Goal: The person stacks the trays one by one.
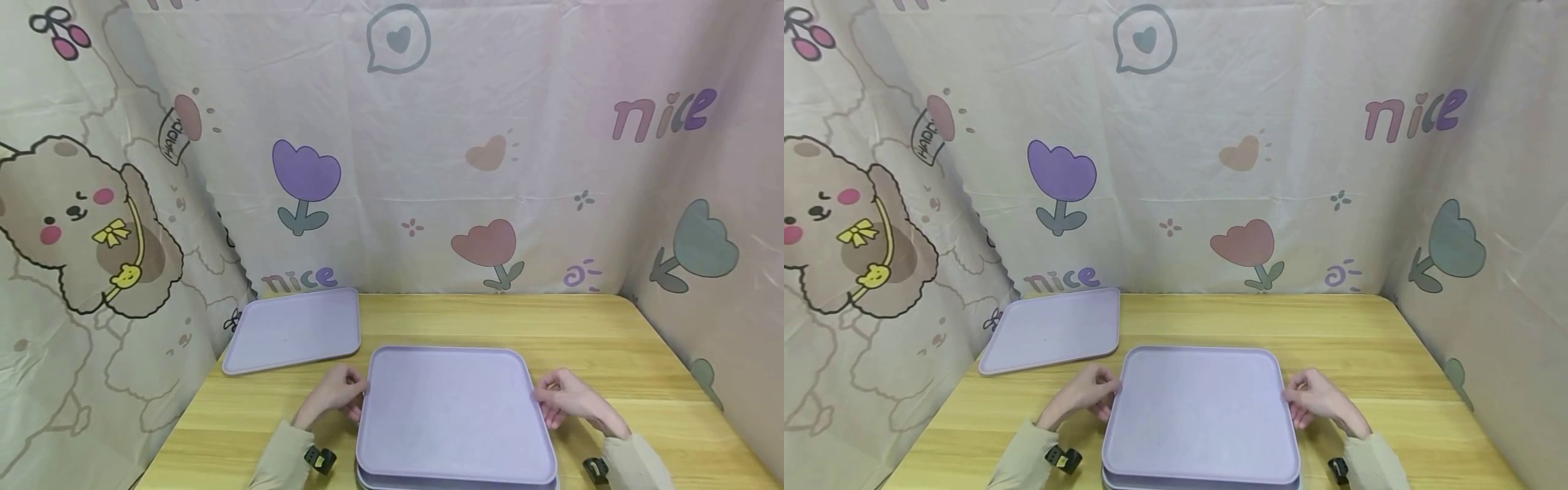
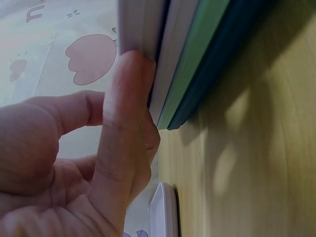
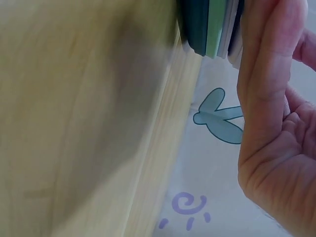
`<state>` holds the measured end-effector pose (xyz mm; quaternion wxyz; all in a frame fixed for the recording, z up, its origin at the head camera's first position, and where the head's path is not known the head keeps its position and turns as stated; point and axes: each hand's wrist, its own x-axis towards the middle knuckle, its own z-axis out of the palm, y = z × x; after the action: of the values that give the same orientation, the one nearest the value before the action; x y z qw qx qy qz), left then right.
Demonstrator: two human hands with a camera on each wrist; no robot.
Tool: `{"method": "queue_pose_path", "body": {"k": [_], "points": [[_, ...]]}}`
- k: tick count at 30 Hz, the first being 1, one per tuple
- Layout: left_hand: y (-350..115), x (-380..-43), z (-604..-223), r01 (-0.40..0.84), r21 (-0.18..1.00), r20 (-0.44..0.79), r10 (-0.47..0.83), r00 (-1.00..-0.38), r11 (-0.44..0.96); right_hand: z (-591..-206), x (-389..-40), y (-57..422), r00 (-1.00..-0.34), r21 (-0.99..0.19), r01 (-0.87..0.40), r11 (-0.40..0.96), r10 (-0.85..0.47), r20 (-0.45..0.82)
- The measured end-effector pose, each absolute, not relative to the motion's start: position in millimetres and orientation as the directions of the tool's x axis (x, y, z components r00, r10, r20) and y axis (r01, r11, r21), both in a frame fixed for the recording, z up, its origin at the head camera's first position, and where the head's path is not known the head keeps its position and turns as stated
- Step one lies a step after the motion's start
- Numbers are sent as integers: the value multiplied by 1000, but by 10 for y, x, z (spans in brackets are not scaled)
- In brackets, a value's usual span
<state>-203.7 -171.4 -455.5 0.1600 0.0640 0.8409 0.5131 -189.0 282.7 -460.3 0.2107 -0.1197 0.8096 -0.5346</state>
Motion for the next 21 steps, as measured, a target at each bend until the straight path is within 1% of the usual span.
{"method": "queue_pose_path", "body": {"k": [11, 16, 21], "points": [[-1728, -2000, -4536, -56, 882, -210, 285, -935, 468, -4618, -1887, 2860, -862, -924, -11, 381, -472, -184], [-1729, -1988, -4522, -53, 886, -214, 305, -928, 460, -4623, -1884, 2867, -855, -928, -11, 372, -485, -184], [-1747, -1983, -4536, -49, 889, -220, 330, -918, 456, -4627, -1875, 2886, -837, -927, -38, 374, -519, -175]]}}
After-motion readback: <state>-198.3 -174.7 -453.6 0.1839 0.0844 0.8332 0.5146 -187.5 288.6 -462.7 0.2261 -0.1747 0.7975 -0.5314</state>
